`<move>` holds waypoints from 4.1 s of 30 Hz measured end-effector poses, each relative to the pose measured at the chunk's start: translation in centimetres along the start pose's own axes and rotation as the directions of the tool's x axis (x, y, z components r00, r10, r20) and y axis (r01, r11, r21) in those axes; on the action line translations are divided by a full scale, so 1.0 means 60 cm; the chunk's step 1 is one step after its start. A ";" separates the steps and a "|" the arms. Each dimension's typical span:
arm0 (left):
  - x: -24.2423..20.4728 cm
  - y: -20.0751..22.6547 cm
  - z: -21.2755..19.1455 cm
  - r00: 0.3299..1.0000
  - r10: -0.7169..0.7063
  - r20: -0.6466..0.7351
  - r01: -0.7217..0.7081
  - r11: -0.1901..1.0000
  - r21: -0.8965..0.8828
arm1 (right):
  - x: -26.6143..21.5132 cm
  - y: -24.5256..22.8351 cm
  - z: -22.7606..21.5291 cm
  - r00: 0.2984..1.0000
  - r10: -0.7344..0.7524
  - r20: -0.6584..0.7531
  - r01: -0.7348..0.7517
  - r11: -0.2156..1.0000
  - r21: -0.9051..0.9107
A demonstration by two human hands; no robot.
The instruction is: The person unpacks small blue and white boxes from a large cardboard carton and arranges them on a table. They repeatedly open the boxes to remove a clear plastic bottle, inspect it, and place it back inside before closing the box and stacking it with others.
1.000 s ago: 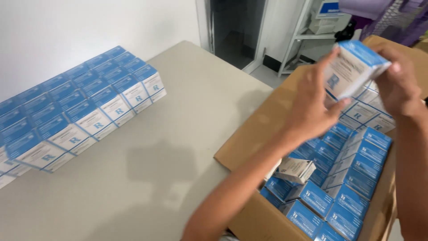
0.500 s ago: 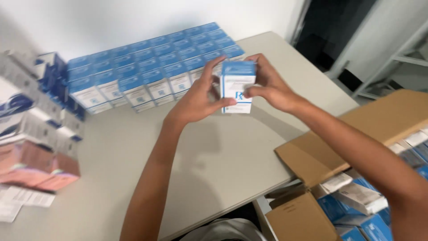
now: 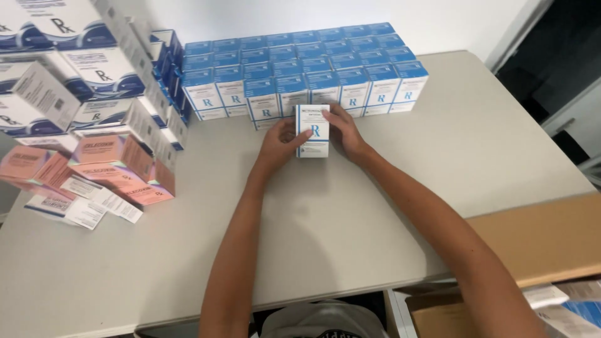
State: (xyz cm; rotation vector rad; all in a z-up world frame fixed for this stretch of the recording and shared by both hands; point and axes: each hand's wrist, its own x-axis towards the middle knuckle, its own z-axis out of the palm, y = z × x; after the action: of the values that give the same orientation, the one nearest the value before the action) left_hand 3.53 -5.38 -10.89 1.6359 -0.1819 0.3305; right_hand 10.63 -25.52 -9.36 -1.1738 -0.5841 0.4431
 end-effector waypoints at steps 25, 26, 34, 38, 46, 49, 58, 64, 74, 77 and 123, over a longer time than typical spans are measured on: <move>-0.010 0.011 -0.012 0.992 -0.062 0.108 0.058 0.998 0.039 | 0.019 0.019 -0.029 0.992 -0.065 0.103 0.092 0.957 -0.277; -0.010 0.009 -0.013 0.991 -0.058 0.117 0.053 0.998 0.042 | 0.018 0.018 -0.027 0.992 -0.074 0.103 0.102 0.946 -0.307; -0.002 -0.001 -0.015 0.993 -0.048 0.112 0.034 0.993 0.116 | 0.015 0.016 -0.026 0.993 -0.090 0.082 0.115 0.915 -0.387; -0.005 -0.001 -0.013 0.992 -0.030 0.120 0.015 0.993 0.118 | 0.011 0.012 -0.020 0.996 -0.066 0.056 0.083 0.908 -0.410; -0.008 0.006 -0.014 0.993 -0.040 0.111 0.026 0.992 0.122 | 0.010 0.011 -0.017 0.994 -0.081 0.067 0.100 0.922 -0.374; -0.008 0.003 -0.012 0.992 -0.028 0.119 0.013 0.992 0.129 | 0.005 0.004 -0.010 0.996 -0.069 0.061 0.086 0.935 -0.344; -0.006 -0.002 -0.013 0.993 -0.044 0.110 0.027 0.988 0.154 | 0.014 0.024 -0.029 0.999 -0.049 0.016 0.051 0.920 -0.389; -0.005 -0.004 -0.014 0.993 -0.046 0.111 0.026 0.984 0.175 | 0.016 0.027 -0.029 0.996 -0.069 0.049 0.082 0.935 -0.345; -0.006 -0.008 -0.013 0.992 -0.038 0.122 0.020 0.989 0.145 | 0.009 0.021 -0.024 0.995 -0.075 0.060 0.092 0.930 -0.357; -0.006 -0.005 -0.014 0.992 -0.029 0.121 0.013 0.991 0.135 | 0.011 0.021 -0.025 0.996 -0.073 0.057 0.089 0.928 -0.362; -0.002 0.040 -0.020 0.983 0.129 0.129 -0.129 0.992 -0.007 | -0.028 -0.008 0.035 0.821 -0.491 0.292 0.524 0.441 -0.729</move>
State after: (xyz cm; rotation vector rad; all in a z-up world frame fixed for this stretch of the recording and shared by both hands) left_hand 2.55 -4.42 -8.57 1.6517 -0.3877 0.3232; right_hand 8.00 -25.17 -8.68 -1.7387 -1.2082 -0.4014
